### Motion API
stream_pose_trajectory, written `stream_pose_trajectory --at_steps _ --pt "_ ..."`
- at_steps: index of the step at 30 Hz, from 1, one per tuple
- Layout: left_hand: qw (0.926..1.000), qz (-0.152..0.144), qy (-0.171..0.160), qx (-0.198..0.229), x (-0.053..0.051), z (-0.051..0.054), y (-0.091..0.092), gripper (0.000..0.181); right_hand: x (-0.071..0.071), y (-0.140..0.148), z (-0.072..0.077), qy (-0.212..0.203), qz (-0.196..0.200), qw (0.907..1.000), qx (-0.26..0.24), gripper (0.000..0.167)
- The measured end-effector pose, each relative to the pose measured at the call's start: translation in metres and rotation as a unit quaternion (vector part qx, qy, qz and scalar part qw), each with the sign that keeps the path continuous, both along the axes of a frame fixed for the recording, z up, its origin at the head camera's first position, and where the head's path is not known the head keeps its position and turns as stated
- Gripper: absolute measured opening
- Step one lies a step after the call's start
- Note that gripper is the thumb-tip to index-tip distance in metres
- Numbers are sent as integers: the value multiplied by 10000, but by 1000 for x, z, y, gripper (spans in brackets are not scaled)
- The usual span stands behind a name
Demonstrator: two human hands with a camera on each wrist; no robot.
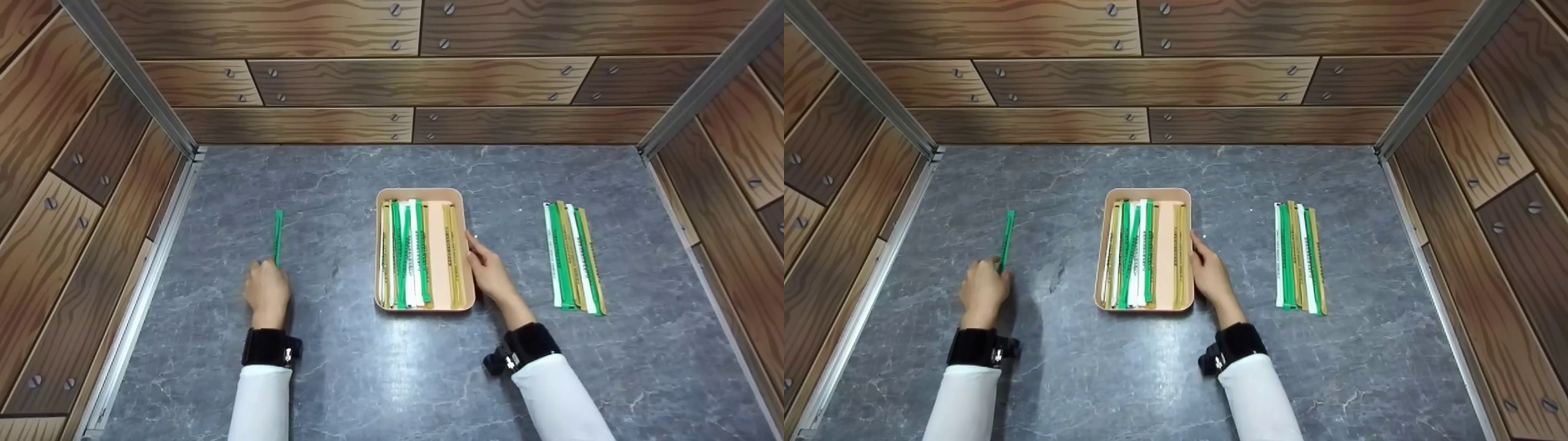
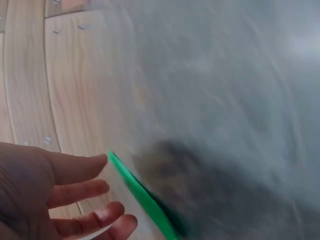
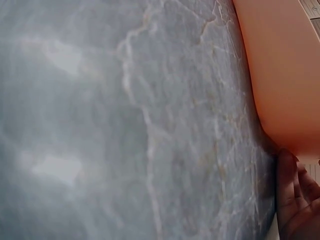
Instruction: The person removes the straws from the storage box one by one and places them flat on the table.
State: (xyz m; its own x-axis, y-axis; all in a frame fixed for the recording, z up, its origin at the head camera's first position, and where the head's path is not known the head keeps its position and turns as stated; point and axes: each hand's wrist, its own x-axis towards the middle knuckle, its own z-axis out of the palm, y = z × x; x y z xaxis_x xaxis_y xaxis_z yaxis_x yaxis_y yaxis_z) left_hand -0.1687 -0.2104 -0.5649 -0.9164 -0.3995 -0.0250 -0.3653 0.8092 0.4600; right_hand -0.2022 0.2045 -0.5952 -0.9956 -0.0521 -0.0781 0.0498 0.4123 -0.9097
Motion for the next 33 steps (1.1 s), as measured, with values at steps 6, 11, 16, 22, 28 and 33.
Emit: stream_pose_trajectory --at_steps 6,11,16,22,28,33 --pt "9937 -981 487 -238 -4 17 34 27 0 -1 0 -29 20 9999 -159 50" --pt "9770 -1942 883 19 -6 26 81 26 -1 0 0 37 34 9999 -118 49" --pt "9547 -2776 972 448 -4 30 126 23 -1 0 -2 113 77 9997 -220 50" --pt "9428 -3241 699 350 -3 24 165 30 -2 0 -3 96 39 9998 -157 49" --pt "9433 -3291 410 -96 -11 10 183 21 -1 0 -2 86 28 9998 -158 49" --pt "9435 -3294 268 -253 -14 2 188 16 -1 -1 -2 71 -1 9998 -176 49"
